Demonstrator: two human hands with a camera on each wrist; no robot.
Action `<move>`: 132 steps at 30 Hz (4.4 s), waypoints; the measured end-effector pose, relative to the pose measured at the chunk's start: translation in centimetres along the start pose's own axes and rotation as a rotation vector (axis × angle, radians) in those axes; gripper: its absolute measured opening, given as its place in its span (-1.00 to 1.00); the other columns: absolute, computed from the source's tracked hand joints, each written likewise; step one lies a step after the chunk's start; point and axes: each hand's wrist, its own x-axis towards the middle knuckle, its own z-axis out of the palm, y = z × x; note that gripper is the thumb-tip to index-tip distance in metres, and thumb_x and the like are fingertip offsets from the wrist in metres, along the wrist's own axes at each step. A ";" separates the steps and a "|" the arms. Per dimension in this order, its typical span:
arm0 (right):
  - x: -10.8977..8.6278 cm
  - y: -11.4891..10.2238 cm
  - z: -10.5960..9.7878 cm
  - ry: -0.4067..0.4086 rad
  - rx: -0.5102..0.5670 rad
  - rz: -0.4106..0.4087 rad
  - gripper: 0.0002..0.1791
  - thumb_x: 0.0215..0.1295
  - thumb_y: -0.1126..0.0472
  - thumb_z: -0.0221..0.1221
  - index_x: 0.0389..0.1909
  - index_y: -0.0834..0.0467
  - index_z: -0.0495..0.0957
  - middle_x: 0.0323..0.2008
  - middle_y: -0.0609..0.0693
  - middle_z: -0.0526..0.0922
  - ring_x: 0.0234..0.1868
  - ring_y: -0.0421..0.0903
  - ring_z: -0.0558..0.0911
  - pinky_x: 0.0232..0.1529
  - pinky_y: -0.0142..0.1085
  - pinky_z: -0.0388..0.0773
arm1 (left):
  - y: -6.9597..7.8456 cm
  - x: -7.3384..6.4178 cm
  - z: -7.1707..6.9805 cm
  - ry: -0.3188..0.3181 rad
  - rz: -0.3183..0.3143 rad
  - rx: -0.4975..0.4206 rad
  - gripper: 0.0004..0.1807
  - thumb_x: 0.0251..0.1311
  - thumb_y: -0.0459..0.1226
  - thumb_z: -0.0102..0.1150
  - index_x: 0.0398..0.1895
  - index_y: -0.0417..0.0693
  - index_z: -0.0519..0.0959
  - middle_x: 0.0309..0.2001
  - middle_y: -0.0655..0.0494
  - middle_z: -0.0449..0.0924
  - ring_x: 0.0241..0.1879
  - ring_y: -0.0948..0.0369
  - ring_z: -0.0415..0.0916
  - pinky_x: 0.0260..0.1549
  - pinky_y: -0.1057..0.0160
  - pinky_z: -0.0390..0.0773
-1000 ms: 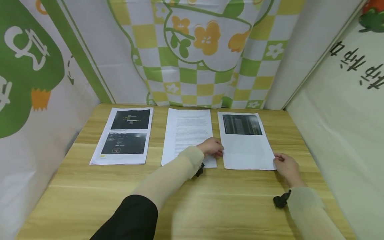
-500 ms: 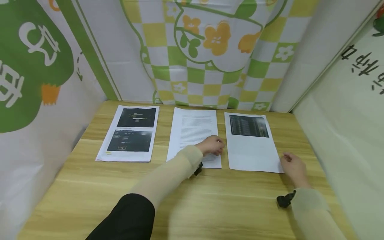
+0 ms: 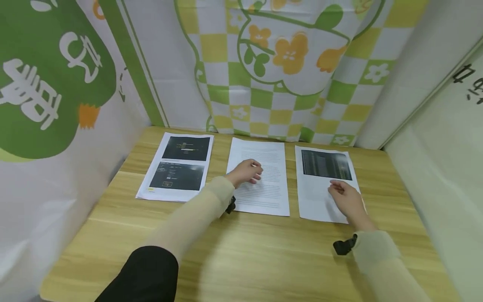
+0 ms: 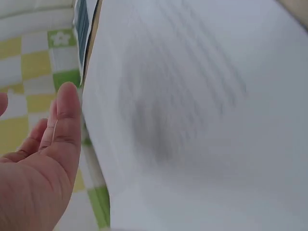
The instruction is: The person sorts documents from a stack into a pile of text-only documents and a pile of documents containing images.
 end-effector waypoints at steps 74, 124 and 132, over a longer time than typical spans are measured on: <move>-1.0 -19.4 25.5 -0.621 0.636 0.131 -0.50 0.41 0.28 0.06 0.28 0.42 0.29 0.17 0.26 0.46 0.13 0.12 0.49 0.14 -0.16 0.48 | -11.2 -13.2 -24.5 0.721 -0.317 0.109 -0.39 0.38 -0.15 -0.14 0.36 -0.38 0.19 0.34 -0.32 0.18 0.32 -0.15 0.14 0.30 -0.08 0.17; -0.3 -18.1 25.5 -0.411 0.597 0.128 -0.34 0.19 0.43 0.03 0.38 0.23 0.28 -0.14 0.10 0.59 -0.55 -0.17 0.55 -0.68 -0.45 0.38 | -10.7 -13.5 -24.0 0.560 -0.338 -0.025 -0.36 0.43 -0.11 -0.14 0.43 -0.31 0.11 0.32 -0.23 0.19 0.17 -0.01 0.25 0.00 0.18 0.41; -0.3 -17.7 24.1 -0.450 0.479 0.063 -0.41 0.16 0.40 0.02 0.29 0.29 0.38 -0.41 0.00 0.51 -0.64 -0.17 0.47 -0.52 -0.35 0.55 | -11.3 -13.1 -24.3 0.572 -0.325 -0.007 -0.44 0.45 -0.20 -0.17 0.38 -0.38 0.17 0.11 -0.15 0.29 -0.19 0.17 0.34 -0.30 0.36 0.52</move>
